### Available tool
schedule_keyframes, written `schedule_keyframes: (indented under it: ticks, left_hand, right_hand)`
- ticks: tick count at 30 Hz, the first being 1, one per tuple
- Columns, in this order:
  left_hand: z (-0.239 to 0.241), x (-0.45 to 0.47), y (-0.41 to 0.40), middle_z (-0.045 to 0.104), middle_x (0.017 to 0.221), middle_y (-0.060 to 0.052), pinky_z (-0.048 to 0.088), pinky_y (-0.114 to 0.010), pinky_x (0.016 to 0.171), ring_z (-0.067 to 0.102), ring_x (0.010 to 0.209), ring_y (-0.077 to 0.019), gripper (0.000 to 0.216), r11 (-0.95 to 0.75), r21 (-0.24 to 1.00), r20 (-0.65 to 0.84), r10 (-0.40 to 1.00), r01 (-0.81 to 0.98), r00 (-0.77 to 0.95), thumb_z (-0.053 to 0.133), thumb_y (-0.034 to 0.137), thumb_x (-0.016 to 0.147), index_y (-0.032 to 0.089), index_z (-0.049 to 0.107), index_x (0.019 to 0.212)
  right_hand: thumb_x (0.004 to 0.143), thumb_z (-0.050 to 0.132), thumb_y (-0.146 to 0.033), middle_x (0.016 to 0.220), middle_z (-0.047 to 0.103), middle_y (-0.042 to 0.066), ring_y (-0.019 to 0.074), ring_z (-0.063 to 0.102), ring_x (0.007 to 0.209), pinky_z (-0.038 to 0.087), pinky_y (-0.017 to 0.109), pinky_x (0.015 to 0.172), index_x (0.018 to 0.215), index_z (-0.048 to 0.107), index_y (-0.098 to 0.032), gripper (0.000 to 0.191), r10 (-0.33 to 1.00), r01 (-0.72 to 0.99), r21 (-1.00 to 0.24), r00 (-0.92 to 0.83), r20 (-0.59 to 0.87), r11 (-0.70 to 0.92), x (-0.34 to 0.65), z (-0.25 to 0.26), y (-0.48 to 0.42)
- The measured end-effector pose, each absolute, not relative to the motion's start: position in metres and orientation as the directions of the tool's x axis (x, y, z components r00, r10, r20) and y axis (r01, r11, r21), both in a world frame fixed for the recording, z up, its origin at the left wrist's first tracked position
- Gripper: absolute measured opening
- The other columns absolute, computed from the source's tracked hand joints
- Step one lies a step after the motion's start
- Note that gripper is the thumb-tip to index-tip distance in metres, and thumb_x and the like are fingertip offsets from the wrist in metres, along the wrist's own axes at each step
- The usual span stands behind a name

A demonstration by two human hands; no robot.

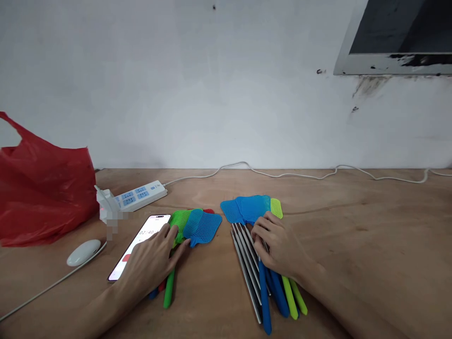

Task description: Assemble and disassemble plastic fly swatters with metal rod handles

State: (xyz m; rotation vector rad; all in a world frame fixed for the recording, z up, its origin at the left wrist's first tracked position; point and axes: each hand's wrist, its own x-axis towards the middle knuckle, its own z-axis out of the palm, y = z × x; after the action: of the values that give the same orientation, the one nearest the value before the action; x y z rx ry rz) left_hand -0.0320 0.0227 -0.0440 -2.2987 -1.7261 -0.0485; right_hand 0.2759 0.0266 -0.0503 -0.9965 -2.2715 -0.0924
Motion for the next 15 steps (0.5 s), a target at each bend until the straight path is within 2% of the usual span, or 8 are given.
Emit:
schedule_keyframes:
  ticks: [3, 8, 11, 15]
  left_hand:
    - [-0.044, -0.032, 0.023, 0.063, 0.099, -0.012, 0.041, -0.031, 0.052, 0.069, 0.078, -0.0297, 0.028, -0.258, -0.172, 0.225, 0.929, 0.951, 0.293, 0.041, 0.037, 0.102, 0.015, 0.059, 0.099]
    - [-0.046, -0.036, 0.022, 0.06, 0.083, -0.005, 0.031, -0.029, 0.047, 0.063, 0.061, -0.0238, 0.024, -0.351, -0.095, 0.343, 0.867, 0.932, 0.362, 0.041, 0.033, 0.099, 0.02, 0.057, 0.088]
    - [-0.048, -0.039, 0.023, 0.056, 0.073, 0.0, 0.03, -0.028, 0.049, 0.056, 0.055, -0.0185, 0.025, -0.451, 0.027, 0.454, 0.801, 0.892, 0.391, 0.04, 0.031, 0.099, 0.022, 0.051, 0.078]
    - [-0.048, -0.042, 0.025, 0.049, 0.065, 0.004, 0.033, -0.025, 0.053, 0.048, 0.055, -0.0136, 0.026, -0.574, 0.257, 0.534, 0.755, 0.778, 0.38, 0.048, 0.029, 0.097, 0.022, 0.045, 0.072]
  right_hand:
    - [0.086, 0.048, -0.003, 0.086, 0.063, 0.007, 0.0233, 0.051, 0.085, 0.044, 0.039, 0.076, 0.086, 0.059, -0.018, 0.018, 0.63, 0.657, -0.21, -0.506, 0.59, 0.724, 0.275, -0.051, 0.025]
    - [0.083, 0.051, -0.003, 0.087, 0.063, 0.006, 0.0225, 0.051, 0.085, 0.044, 0.039, 0.077, 0.09, 0.062, -0.018, 0.019, 0.606, 0.578, -0.263, -0.548, 0.577, 0.773, 0.265, -0.047, 0.015]
    - [0.083, 0.053, -0.005, 0.086, 0.064, 0.006, 0.0213, 0.05, 0.083, 0.044, 0.038, 0.076, 0.09, 0.063, -0.018, 0.017, 0.582, 0.524, -0.281, -0.595, 0.554, 0.804, 0.256, -0.042, 0.007]
    - [0.083, 0.054, -0.007, 0.084, 0.064, 0.006, 0.0209, 0.05, 0.082, 0.044, 0.036, 0.074, 0.089, 0.064, -0.017, 0.016, 0.57, 0.494, -0.293, -0.637, 0.519, 0.818, 0.248, -0.042, 0.0]
